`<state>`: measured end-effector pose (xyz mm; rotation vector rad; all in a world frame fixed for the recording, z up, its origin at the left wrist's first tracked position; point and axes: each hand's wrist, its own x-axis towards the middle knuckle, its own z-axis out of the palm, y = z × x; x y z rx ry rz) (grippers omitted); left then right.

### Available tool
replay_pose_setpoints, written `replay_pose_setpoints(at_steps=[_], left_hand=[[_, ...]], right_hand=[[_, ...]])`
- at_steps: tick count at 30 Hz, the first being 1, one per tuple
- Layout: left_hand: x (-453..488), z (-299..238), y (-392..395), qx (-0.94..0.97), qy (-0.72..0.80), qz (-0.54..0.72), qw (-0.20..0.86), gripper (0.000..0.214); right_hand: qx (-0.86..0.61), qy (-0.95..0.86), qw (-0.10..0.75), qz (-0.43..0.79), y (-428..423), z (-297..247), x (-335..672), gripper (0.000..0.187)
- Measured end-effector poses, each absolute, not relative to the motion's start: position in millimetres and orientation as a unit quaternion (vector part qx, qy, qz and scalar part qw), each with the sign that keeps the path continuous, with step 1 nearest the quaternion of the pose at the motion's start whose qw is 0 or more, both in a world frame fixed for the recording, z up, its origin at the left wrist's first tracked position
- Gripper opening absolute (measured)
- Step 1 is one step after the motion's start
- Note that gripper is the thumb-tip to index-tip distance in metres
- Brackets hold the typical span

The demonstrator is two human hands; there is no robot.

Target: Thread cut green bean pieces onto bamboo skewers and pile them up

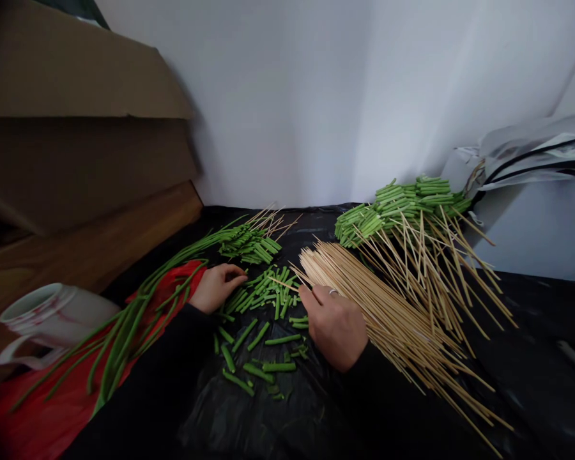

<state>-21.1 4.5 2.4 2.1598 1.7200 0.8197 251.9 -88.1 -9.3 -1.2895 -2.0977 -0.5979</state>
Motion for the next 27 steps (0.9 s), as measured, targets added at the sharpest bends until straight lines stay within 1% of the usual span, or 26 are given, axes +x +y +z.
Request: replay_pose_setpoints(at_steps=[3,5,8,11,13,16,18,19,20,22,27], left_hand=[[-16.1,-2.5,3.1,0.769,0.590,0.212,0.121,0.015],[-12.1,-4.8,2.5,0.773,0.593,0.195,0.115,0.012],[-8.6,-4.1,1.8,0.766,0.594,0.222,0.107,0.006],[-5.9,1.1,-0.1,0.737,0.591,0.307,0.117,0.008],[-2.2,4.3,-2.3,0.695,0.578,0.377,0.203,0.014],[6.5,5.8,-6.4,0.567,0.524,0.453,0.446,0.025],[12.3,5.4,-9.2,0.462,0.473,0.462,0.591,0.030],[14.6,5.2,-10.4,0.422,0.450,0.456,0.642,0.032],[16.4,5.3,-11.5,0.393,0.432,0.448,0.677,0.032],[18.6,5.7,-13.1,0.362,0.412,0.434,0.714,0.029],[19.7,5.5,-14.6,0.331,0.394,0.426,0.744,0.020]], right_hand=[[-0.485,-0.789,0.303,-0.226,-88.0,-9.6,251.8,0.030],[-0.485,-0.790,0.302,-0.223,-88.0,-9.6,251.7,0.029],[-0.484,-0.792,0.301,-0.221,-88.2,-9.3,251.6,0.029],[-0.482,-0.791,0.307,-0.221,-88.3,-8.9,251.6,0.029],[-0.479,-0.792,0.310,-0.217,-88.4,-8.5,251.4,0.028],[-0.480,-0.791,0.313,-0.214,-89.2,-7.3,250.6,0.027],[-0.480,-0.788,0.318,-0.218,-90.1,-6.0,249.9,0.027],[-0.477,-0.787,0.322,-0.222,-90.6,-5.4,249.5,0.027],[-0.475,-0.785,0.326,-0.226,-91.0,-4.8,249.2,0.027],[-0.474,-0.783,0.328,-0.233,-91.5,-3.8,248.6,0.027],[-0.471,-0.780,0.332,-0.244,-91.6,-3.1,247.6,0.026]])
